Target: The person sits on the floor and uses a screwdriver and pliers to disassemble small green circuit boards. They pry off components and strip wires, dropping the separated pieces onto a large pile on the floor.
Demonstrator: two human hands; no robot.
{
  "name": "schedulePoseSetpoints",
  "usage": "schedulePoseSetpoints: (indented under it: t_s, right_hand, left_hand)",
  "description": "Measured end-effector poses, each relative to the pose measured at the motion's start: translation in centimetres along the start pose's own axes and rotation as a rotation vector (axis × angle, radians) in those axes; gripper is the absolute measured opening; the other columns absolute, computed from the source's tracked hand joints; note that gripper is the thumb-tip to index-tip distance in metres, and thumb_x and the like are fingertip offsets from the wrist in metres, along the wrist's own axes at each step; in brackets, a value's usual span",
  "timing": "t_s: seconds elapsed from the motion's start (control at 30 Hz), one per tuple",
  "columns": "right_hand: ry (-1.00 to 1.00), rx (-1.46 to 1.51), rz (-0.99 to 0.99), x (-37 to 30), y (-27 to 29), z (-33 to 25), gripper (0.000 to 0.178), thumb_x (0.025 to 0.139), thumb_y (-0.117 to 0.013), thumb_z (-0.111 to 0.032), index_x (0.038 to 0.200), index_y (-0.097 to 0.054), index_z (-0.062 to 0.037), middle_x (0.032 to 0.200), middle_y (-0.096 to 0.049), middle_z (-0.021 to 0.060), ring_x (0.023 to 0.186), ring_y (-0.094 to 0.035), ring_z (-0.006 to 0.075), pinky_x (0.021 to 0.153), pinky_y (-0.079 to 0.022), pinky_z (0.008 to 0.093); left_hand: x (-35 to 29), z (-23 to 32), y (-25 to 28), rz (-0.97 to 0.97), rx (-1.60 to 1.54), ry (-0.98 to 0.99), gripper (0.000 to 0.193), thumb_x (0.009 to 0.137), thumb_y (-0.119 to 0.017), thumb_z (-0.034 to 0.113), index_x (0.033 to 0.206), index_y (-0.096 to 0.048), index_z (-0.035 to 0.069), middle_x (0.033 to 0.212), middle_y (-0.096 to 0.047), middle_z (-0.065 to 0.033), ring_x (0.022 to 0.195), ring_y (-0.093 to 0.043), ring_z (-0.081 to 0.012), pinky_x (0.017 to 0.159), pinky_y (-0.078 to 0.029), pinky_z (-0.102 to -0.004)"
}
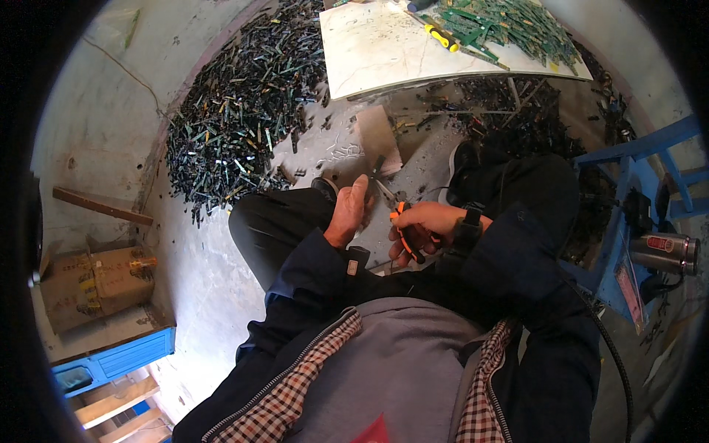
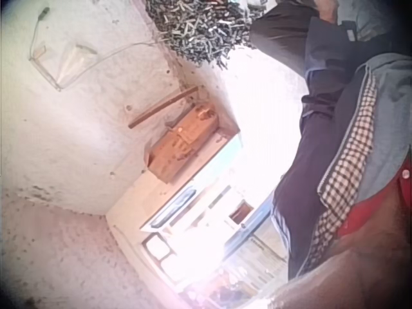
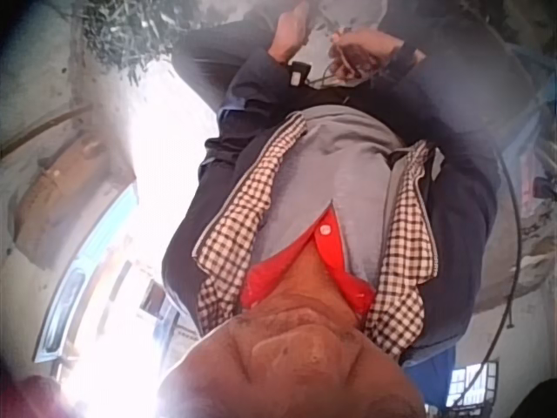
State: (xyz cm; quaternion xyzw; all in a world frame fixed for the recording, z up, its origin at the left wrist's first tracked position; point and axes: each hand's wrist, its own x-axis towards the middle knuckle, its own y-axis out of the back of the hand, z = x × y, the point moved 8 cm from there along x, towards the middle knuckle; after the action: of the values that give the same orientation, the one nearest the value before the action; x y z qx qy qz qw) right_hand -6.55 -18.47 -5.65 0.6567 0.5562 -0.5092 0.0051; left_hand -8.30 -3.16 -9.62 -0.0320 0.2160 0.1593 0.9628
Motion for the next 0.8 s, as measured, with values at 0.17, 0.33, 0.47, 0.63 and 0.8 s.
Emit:
schedulePoseSetpoints:
  t_s: [0.17,0.33,0.47,0.63,0.8]
  right_hand:
    - [0.076,0.123,-0.061,-0.2,-0.5,-0.6,0.03,0.092,-0.046,-0.02,0.103,-0.055,0.0063,0.097,-0.067,0.0218,0.081,-0.07,0.0271,0.041,-0.045,0.0202]
    - [0.109,0.163,-0.063,-0.3,-0.8,-0.9,0.029,0.091,-0.045,-0.018,0.104,-0.055,0.0059,0.095,-0.066,0.02,0.081,-0.069,0.0257,0.043,-0.045,0.0197]
    - [0.132,0.014,-0.042,0.1,0.0,-1.0,0.03,0.087,-0.049,-0.018,0.106,-0.055,0.0045,0.086,-0.065,0.0153,0.071,-0.067,0.021,0.046,-0.046,0.022]
    - [0.387,-0.084,0.17,-2.6,1.6,-4.9,0.029,0.083,-0.057,-0.021,0.101,-0.057,0.0021,0.08,-0.065,0.0109,0.061,-0.062,0.016,0.047,-0.045,0.0233]
    - [0.778,-0.799,0.921,-7.0,6.4,-11.9,0.033,0.084,-0.057,-0.027,0.106,-0.058,-0.0023,0.075,-0.062,0.0134,0.067,-0.062,0.0264,0.057,-0.046,0.0346]
  left_hand:
    - [-0.3,0.6,-0.1,-0.007,0.014,-0.006,0.059,0.095,-0.039,0.053,0.058,-0.046,0.008,0.052,-0.04,0.0018,0.043,-0.035,-0.0087,0.041,-0.029,-0.0259]
    - [-0.5,0.4,-0.6,-0.06,-0.105,0.059,0.058,0.094,-0.039,0.053,0.057,-0.045,0.009,0.05,-0.039,0.0008,0.041,-0.035,-0.0106,0.041,-0.032,-0.0266]
    - [-0.5,0.0,-1.0,-0.109,-0.251,0.137,0.058,0.094,-0.037,0.053,0.056,-0.042,0.01,0.047,-0.033,0.0015,0.04,-0.031,-0.0114,0.043,-0.036,-0.0289]
    - [-0.4,-0.3,-1.2,-0.198,-0.407,0.208,0.055,0.094,-0.036,0.054,0.058,-0.04,0.012,0.046,-0.028,0.0023,0.039,-0.028,-0.011,0.045,-0.036,-0.0302]
    - [-0.3,1.1,-1.9,-0.239,-0.487,0.208,0.055,0.094,-0.035,0.055,0.06,-0.039,0.012,0.046,-0.026,0.0022,0.039,-0.026,-0.0117,0.047,-0.035,-0.0301]
